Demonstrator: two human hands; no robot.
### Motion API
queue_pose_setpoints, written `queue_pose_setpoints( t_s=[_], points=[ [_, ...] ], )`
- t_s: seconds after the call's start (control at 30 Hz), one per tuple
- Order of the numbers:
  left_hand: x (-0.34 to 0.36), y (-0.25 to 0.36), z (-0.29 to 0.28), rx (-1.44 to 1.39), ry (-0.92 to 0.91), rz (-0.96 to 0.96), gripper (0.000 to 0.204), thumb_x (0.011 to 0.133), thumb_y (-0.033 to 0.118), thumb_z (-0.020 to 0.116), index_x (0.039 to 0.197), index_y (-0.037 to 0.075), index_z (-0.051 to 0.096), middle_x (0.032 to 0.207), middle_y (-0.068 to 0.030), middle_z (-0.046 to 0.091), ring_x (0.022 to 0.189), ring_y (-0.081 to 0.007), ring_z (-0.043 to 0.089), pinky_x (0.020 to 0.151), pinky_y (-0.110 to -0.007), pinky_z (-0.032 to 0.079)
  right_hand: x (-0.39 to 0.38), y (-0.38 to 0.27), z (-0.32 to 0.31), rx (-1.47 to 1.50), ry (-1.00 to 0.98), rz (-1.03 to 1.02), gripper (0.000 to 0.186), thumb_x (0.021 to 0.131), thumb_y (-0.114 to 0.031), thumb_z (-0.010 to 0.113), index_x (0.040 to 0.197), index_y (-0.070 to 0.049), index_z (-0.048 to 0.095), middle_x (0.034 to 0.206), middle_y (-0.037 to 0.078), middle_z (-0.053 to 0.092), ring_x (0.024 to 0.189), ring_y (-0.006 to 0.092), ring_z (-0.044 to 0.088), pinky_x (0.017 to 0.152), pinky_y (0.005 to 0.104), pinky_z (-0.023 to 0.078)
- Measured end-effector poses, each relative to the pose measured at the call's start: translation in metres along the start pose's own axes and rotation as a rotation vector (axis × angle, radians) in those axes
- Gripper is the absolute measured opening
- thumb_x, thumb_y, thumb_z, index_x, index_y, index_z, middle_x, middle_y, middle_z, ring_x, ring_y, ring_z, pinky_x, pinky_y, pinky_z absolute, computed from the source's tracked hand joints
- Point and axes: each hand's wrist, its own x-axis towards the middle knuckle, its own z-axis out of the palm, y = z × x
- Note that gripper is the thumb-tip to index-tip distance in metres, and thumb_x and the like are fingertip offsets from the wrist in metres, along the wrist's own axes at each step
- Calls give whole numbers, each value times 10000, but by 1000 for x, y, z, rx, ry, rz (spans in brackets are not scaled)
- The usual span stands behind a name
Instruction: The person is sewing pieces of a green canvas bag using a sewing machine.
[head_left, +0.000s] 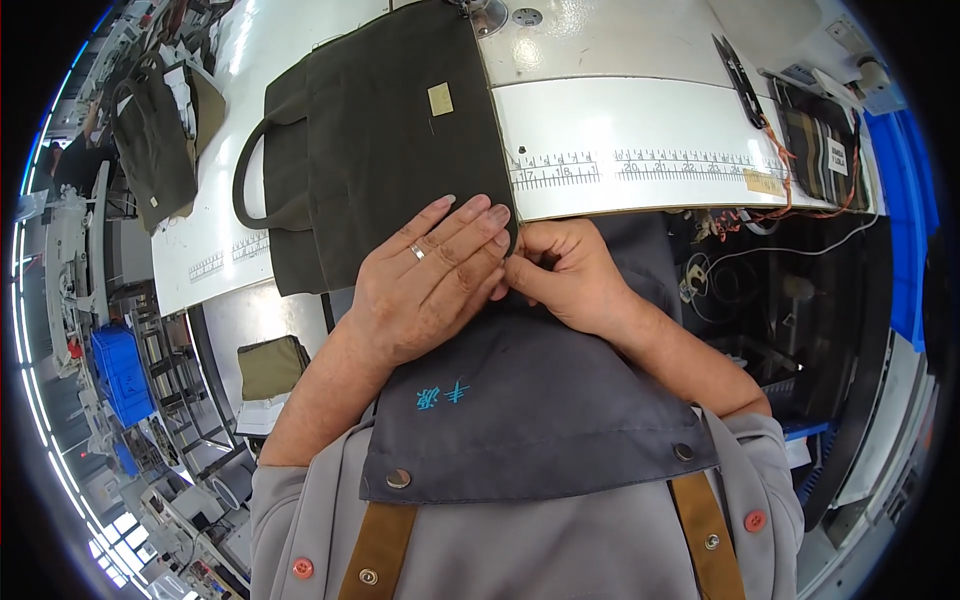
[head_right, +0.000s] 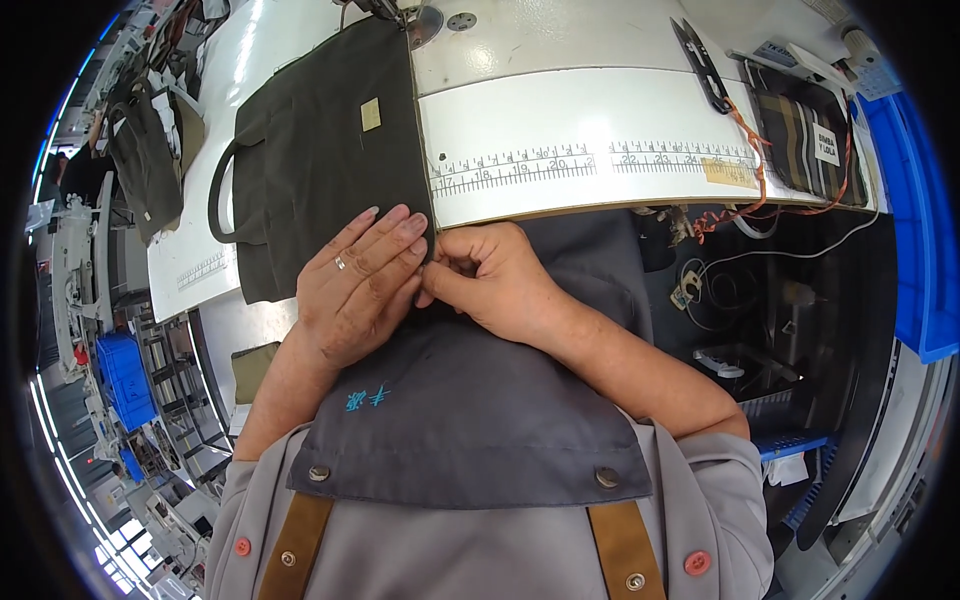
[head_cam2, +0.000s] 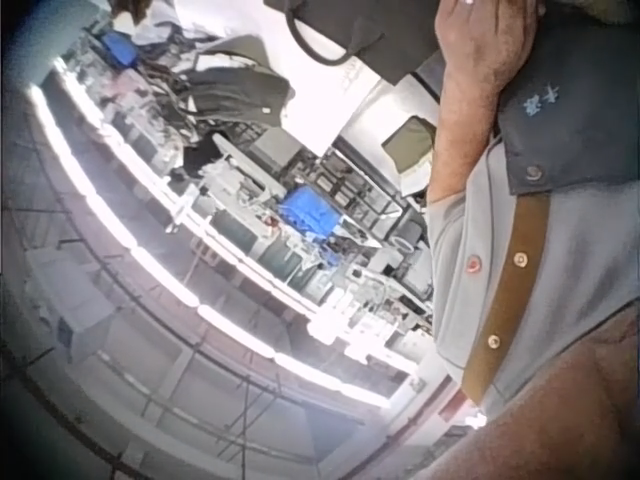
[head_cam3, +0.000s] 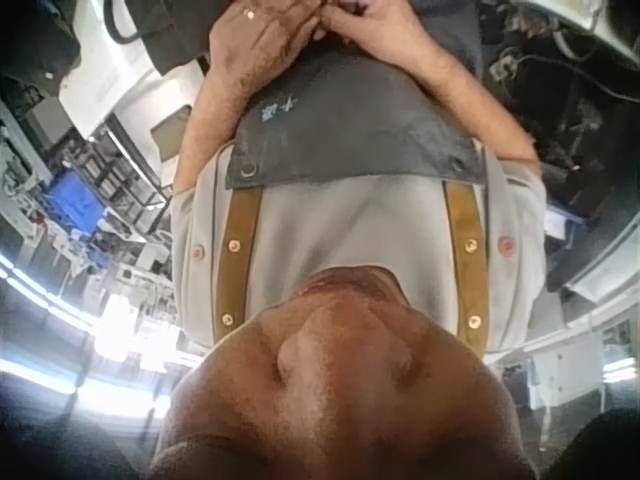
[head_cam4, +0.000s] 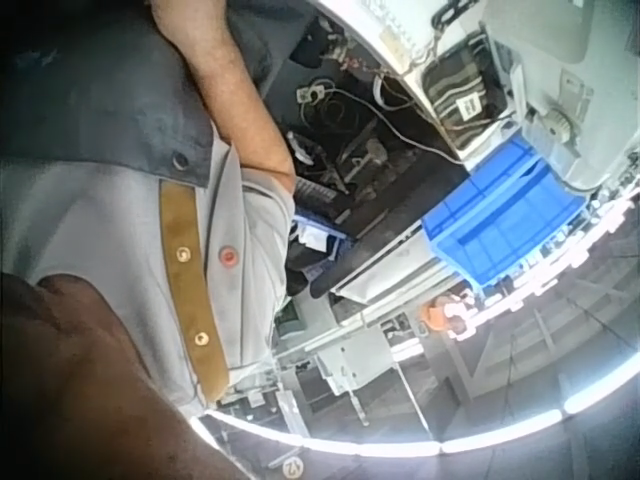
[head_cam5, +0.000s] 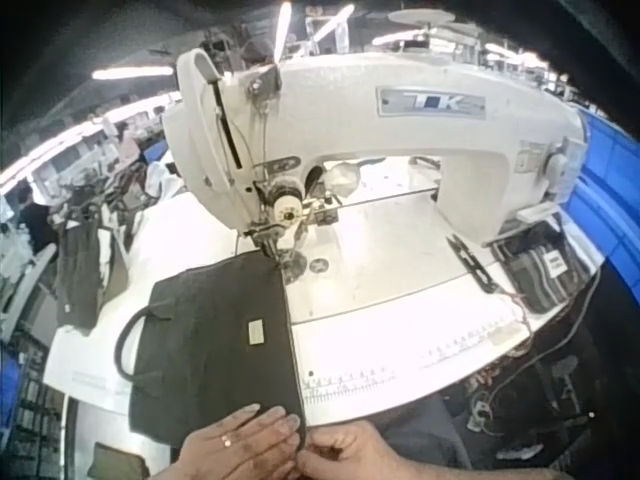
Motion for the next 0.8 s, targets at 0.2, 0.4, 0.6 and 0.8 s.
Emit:
queue_pose_setpoints(
  t_s=[0.2,0.4,0.6,0.8],
  points=[
    [0,0,-11,114,-152,60,279,896,104,702,1166,57,755,1293,-98,719,1236,-245,689,1113,-435,504,1,-5,-7,-7,-98,-30,232,1014,-99,650,802,-20,699,736,-3,701,626,38,574,568,226,449],
    [-4,-2,-5,67,-48,29,348,909,106,673,1248,59,735,1265,-98,732,1216,-243,698,1112,-435,506,-3,-35,-6,-195,-131,132,173,992,-151,708,878,-21,692,736,30,687,648,116,621,600,271,485],
    [-3,-6,-8,-73,5,-21,362,911,59,665,1270,45,715,1228,-114,743,1192,-266,710,1075,-444,534,-8,-64,-20,-1286,121,-789,296,754,-88,849,1011,-48,706,907,89,704,735,235,691,616,326,528],
    [-5,-6,-6,-128,93,-3,367,883,25,720,1247,32,673,1186,-148,745,1136,-294,733,1047,-468,551,23,-60,-21,-1387,75,-1113,217,717,-118,699,917,-35,711,1004,79,720,907,215,703,718,350,557]
  ],
)
